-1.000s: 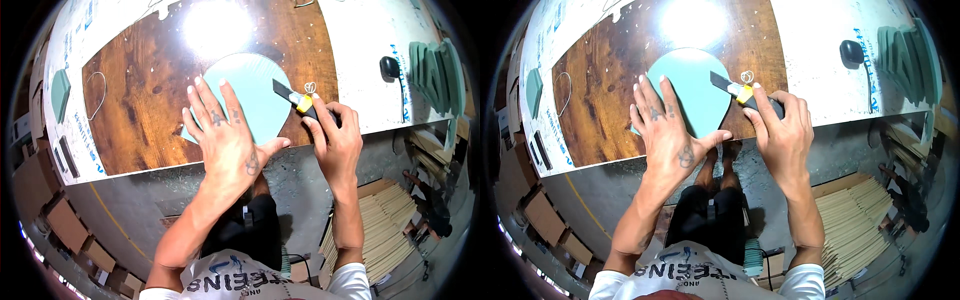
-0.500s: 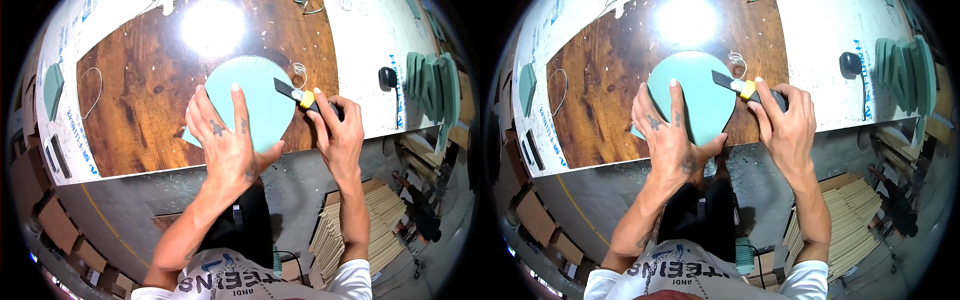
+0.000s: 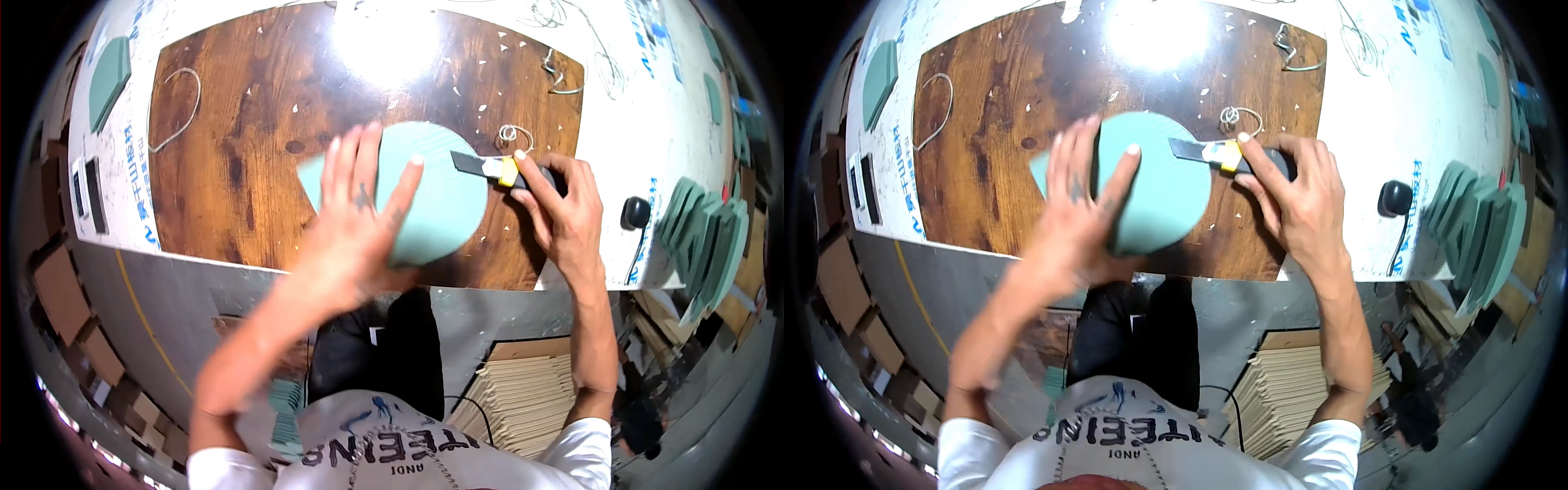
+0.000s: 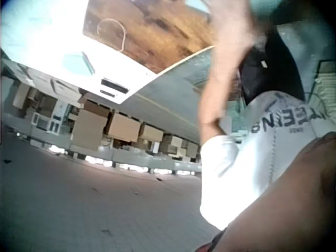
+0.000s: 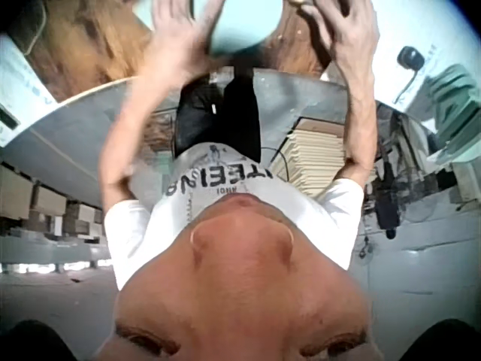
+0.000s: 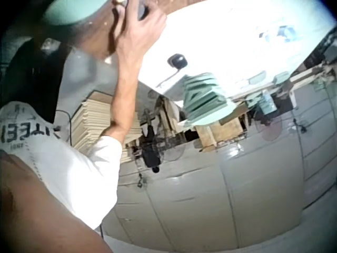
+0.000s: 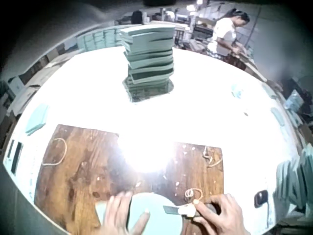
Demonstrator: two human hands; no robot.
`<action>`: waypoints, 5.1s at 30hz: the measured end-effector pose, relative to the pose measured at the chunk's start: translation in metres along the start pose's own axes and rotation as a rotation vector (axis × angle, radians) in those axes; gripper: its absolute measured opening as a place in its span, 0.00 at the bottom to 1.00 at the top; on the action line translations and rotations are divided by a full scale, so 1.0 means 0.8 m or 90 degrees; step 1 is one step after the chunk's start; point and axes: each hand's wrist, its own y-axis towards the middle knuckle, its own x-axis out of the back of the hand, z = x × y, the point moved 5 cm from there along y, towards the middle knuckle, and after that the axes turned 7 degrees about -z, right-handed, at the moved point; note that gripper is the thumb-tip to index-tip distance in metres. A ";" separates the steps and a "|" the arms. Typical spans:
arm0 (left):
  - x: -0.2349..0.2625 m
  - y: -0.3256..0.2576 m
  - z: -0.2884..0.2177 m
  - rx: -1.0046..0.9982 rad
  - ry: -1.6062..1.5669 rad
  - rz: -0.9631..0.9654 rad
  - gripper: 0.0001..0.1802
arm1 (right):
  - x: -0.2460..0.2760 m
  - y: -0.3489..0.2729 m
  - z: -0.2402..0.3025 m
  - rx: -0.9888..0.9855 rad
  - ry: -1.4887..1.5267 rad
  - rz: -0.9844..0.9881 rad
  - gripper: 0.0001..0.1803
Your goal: Using a utility knife to trim the edges of green foam pads on a work table.
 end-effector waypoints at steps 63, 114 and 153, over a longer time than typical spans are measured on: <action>0.001 0.123 0.039 0.056 0.197 -0.400 0.22 | -0.005 -0.031 0.020 -0.233 0.028 -0.051 0.30; 0.016 0.113 0.043 0.156 0.108 -0.420 0.09 | -0.038 0.140 -0.052 0.083 0.083 -0.025 0.27; -0.061 -0.026 -0.072 0.344 -0.055 -0.162 0.28 | -0.076 -0.242 0.066 -0.915 0.877 -0.061 0.17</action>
